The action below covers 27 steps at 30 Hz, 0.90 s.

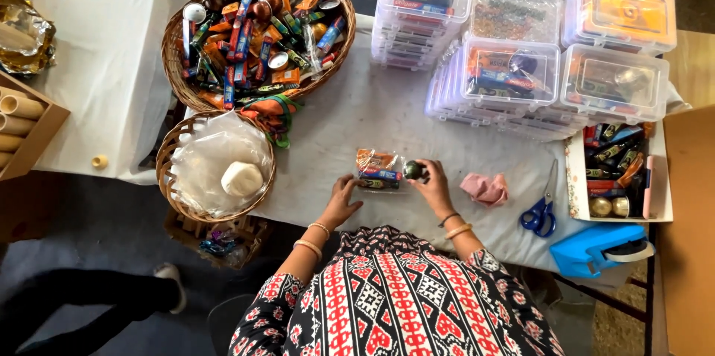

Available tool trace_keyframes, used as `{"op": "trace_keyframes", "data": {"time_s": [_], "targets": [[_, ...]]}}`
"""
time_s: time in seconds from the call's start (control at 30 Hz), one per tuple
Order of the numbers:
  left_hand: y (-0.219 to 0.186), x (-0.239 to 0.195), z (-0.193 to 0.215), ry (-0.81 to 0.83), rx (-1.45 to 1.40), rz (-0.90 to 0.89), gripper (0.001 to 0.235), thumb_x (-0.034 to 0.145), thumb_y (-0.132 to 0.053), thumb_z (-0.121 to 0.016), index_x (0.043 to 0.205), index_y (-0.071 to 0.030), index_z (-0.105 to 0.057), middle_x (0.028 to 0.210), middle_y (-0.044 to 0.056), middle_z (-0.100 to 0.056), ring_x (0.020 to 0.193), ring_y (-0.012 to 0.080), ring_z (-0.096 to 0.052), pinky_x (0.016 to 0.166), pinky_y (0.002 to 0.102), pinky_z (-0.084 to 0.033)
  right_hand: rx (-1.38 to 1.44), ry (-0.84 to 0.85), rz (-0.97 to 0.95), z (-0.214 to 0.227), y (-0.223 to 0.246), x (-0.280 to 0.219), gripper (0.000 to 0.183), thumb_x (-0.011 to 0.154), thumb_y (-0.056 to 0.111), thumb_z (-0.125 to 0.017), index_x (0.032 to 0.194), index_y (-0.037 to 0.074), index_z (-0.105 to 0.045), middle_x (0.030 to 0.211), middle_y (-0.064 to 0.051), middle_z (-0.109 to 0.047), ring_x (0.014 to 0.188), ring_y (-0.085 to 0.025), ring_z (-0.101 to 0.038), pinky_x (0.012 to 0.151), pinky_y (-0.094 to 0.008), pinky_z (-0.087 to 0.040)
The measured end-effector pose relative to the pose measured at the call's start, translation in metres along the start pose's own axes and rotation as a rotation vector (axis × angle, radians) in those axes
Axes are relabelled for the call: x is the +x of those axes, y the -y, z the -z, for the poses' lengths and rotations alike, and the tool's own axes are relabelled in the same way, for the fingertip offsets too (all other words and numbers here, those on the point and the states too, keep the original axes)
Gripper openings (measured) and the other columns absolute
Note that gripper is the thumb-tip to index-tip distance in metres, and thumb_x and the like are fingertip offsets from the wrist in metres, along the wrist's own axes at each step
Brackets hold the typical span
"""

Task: The person picks small packaged items and ornaments from a basket, wraps them together in clear plastic film, and places the wrapped bundles into small plastic storage containers on the table. They repeat the wrapping cycle and open a container lid to store the finished bundles.

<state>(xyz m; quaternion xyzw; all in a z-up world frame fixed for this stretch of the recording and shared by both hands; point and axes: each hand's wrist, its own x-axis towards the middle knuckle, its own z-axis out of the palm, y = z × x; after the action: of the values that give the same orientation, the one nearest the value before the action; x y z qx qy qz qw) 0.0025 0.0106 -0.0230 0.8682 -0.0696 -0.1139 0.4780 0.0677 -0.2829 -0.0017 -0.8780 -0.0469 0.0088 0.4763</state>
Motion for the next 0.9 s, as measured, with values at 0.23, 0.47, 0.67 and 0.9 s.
{"op": "trace_keyframes", "data": {"time_s": [0.23,0.47,0.67,0.9], "targets": [[0.0,0.0,-0.001,-0.001,-0.003,0.025,0.066,0.076,-0.009,-0.082,0.135,-0.017,-0.054,0.15,0.02,-0.042,0.141,0.0422,-0.037,0.116,0.047,-0.035,0.245,-0.014,-0.075,-0.044,-0.009,0.001,0.053,0.082,-0.003,-0.075,0.132,0.006,-0.059,0.119,-0.007,-0.06,0.092,-0.016,-0.068,0.081,-0.029,-0.06],[-0.003,-0.002,0.001,0.003,-0.009,0.019,0.067,0.077,-0.01,-0.082,0.138,-0.018,-0.053,0.151,0.021,-0.04,0.143,0.0422,-0.035,0.117,0.047,-0.034,0.995,0.043,-0.335,-0.056,-0.027,-0.005,0.031,0.105,0.021,-0.055,0.13,0.004,-0.059,0.124,-0.008,-0.067,0.113,-0.016,-0.063,0.1,-0.032,-0.048],[-0.002,-0.002,0.001,0.006,-0.004,0.016,0.068,0.077,-0.01,-0.082,0.138,-0.017,-0.053,0.151,0.021,-0.04,0.143,0.0425,-0.034,0.118,0.048,-0.034,0.72,0.073,-0.247,-0.052,-0.01,-0.003,0.033,0.106,0.033,-0.059,0.115,0.003,-0.067,0.115,-0.005,-0.062,0.105,-0.019,-0.062,0.098,-0.032,-0.048],[-0.006,-0.001,0.004,0.036,-0.024,0.051,0.068,0.078,-0.01,-0.081,0.139,-0.017,-0.052,0.152,0.021,-0.039,0.142,0.0421,-0.036,0.117,0.046,-0.036,0.082,0.036,0.118,-0.046,0.013,-0.005,0.027,0.104,0.03,-0.06,0.109,0.009,-0.075,0.114,-0.01,-0.056,0.11,-0.026,-0.057,0.096,-0.038,-0.046]]}}
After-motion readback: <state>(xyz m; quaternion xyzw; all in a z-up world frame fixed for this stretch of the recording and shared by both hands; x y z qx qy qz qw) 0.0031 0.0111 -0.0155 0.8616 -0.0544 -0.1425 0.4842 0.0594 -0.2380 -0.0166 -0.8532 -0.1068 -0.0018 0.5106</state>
